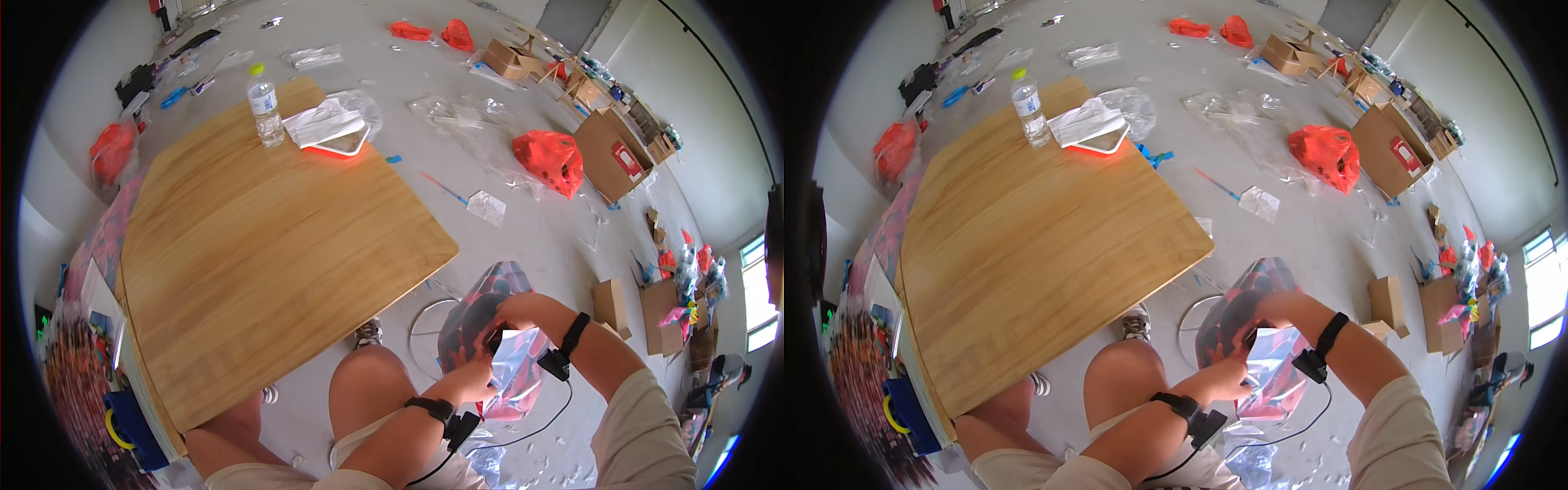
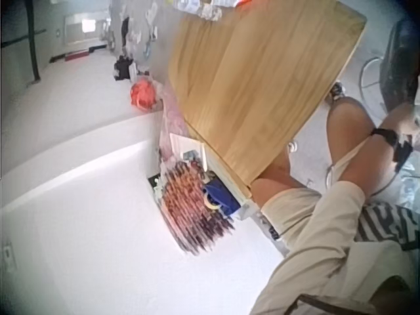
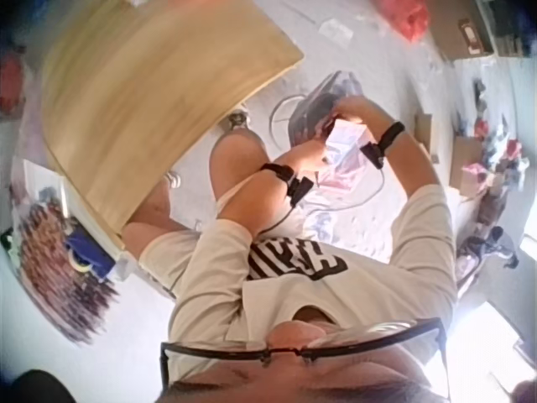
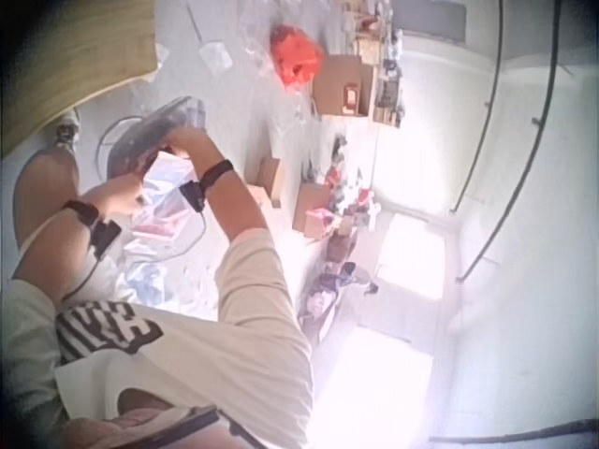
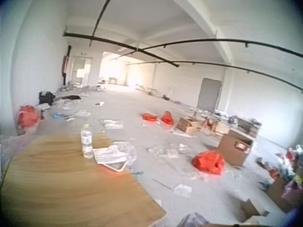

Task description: The person folds a kite, slides it into a plastic sleeve, and places it onto a stack before unfolding a new kite to attach a plastic rod with tape.

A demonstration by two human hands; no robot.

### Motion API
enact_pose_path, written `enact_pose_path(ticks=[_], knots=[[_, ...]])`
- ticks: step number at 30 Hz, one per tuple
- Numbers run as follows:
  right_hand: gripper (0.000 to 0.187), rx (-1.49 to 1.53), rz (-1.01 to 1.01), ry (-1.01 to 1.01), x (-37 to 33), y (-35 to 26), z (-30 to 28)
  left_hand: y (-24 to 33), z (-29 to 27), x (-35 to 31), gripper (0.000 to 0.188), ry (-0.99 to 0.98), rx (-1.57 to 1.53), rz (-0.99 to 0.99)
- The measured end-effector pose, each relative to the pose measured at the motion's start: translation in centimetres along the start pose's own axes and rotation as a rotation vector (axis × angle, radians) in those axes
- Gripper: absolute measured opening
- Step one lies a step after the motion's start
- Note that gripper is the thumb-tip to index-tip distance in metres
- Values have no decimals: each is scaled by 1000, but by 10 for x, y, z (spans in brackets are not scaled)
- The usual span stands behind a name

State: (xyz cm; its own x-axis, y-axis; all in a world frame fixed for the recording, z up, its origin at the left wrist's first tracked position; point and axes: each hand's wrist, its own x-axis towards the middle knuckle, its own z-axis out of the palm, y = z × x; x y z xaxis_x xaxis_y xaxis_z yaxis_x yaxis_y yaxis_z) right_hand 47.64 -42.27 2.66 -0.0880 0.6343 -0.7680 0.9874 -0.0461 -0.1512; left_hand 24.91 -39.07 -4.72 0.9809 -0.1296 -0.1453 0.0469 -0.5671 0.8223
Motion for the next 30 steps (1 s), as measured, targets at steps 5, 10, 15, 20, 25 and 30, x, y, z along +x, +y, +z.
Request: enact_pose_path(ticks=[5, 10, 15, 20, 25, 30], knots=[[27, 356, 213, 758, -61, -1, 16, 17, -14, 2, 31, -62, -93, -9], [23, 1096, 651, 1487, -119, -42, 96, 54, -33, -10, 37, -94, -176, 128], [24, 1333, 795, 1619, -143, -102, 161, 98, -43, -32, 36, -22, -345, 204], [24, 1288, 821, 1572, -144, -134, 178, 118, -33, -41, 34, -69, -425, 198], [22, 1188, 798, 1513, -146, -147, 170, 126, -34, -68, 28, -42, -629, 274], [23, 1022, 680, 1395, -105, -110, 187, 129, -43, -90, 27, -84, -594, 213]])
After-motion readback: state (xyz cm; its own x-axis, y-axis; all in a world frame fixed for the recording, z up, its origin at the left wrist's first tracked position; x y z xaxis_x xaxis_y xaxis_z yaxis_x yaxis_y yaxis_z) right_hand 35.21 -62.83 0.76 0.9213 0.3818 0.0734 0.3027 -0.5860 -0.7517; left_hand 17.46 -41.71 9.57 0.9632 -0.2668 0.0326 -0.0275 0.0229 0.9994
